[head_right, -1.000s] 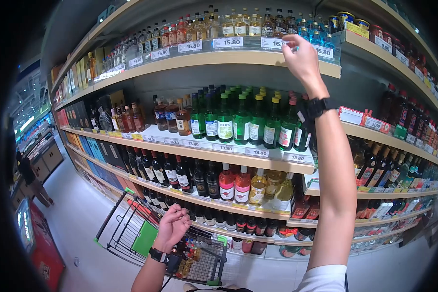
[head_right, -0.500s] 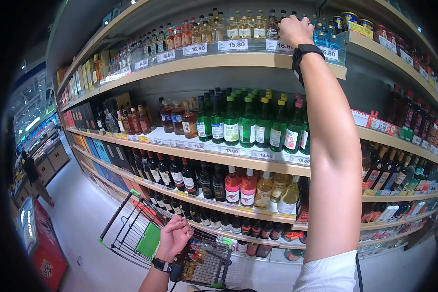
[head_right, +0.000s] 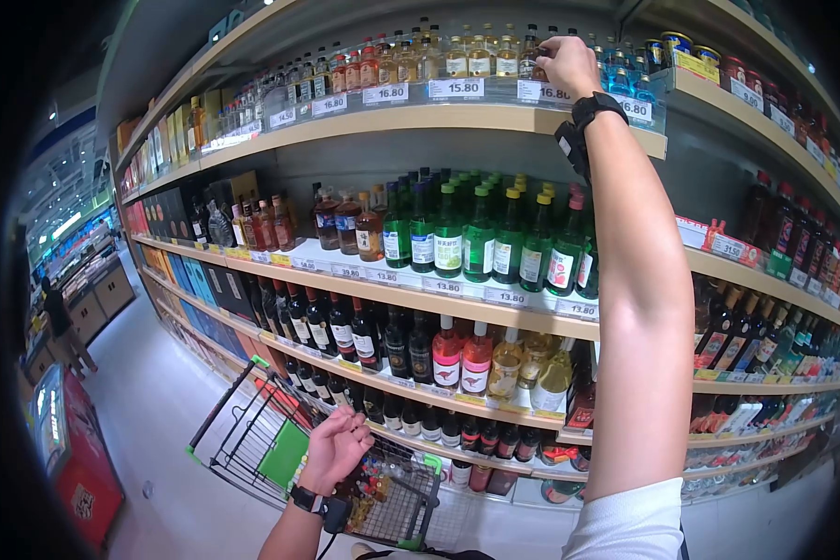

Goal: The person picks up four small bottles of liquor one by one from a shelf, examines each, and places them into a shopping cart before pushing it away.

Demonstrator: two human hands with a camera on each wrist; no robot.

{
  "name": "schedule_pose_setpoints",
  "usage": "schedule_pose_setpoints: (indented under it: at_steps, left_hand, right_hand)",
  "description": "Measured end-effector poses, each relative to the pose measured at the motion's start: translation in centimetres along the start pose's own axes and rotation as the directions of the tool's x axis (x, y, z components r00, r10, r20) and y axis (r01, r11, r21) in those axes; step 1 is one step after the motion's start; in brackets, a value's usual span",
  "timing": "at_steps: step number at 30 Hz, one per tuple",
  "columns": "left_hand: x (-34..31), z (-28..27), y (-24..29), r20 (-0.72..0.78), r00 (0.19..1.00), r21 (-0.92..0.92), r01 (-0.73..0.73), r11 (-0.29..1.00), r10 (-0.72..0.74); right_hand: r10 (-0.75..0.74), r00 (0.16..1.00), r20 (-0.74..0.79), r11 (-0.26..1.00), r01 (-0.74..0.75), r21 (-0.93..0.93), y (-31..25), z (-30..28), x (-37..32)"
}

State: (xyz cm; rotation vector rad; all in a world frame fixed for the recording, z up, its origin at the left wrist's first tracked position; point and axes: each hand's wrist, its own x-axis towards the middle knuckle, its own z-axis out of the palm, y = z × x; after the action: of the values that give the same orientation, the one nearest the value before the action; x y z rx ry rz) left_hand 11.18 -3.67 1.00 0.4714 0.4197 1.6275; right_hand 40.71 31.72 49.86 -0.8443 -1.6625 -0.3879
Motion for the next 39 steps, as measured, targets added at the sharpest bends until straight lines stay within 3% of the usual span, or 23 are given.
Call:
schedule_pose_setpoints:
  at_steps: [8,10,11,12,15,18,24,28,36,39]
  left_hand:
    - [0.2,-1.2,0.1,0.088,0.996,-0.066,-0.018,0.998,0.023]
    - [0.4,-0.7,0.3,0.093,0.995,-0.113,-0.018,0.993,0.029]
    - [0.3,0.1,0.2,-0.025,0.999,-0.068,-0.044,0.997,0.043]
    - [0.5,0.3,0.2,-0.019,0.999,-0.09,-0.043,0.995,0.042]
    - [1.0,0.5,-0.1,-0.017,0.999,-0.128,-0.036,0.991,0.034]
    - [1.8,1.1,-0.4,0.034,0.997,-0.137,-0.066,0.988,0.071]
    - [2.7,3.2,-0.6,0.122,0.992,-0.008,-0.009,1.0,0.01]
    - [4.1,4.1,-0.4,0.241,0.97,0.092,-0.016,0.996,-0.006]
    - [6.3,7.5,0.3,0.351,0.936,0.343,-0.134,0.93,0.006]
    - [6.8,7.9,-0.1,0.36,0.933,0.33,-0.126,0.935,-0.001]
  right_hand:
    - [-0.09,0.976,-0.2,0.97,0.131,0.204,-2.8,-2.7,0.5]
    - [-0.22,0.954,-0.205,0.953,0.255,0.161,-3.0,-3.6,0.7]
    - [-0.263,0.946,-0.188,0.932,0.3,0.205,-3.1,-3.7,0.4]
    - [-0.307,0.936,-0.173,0.906,0.343,0.249,-3.4,-4.1,-0.2]
    - [-0.244,0.97,0.002,0.889,0.223,0.399,-5.9,-5.3,-4.4]
    - [-0.281,0.96,-0.007,0.821,0.245,0.515,-7.4,-5.2,-9.7]
    - [-0.059,0.964,0.259,0.686,-0.149,0.712,-8.2,-3.1,-20.8]
    - [-0.017,0.925,0.379,0.48,-0.325,0.815,-8.8,-1.2,-26.6]
    - [0.068,0.846,0.529,0.407,-0.507,0.76,-11.0,1.1,-34.2]
    - [0.045,0.796,0.603,0.422,-0.563,0.711,-11.6,2.3,-36.2]
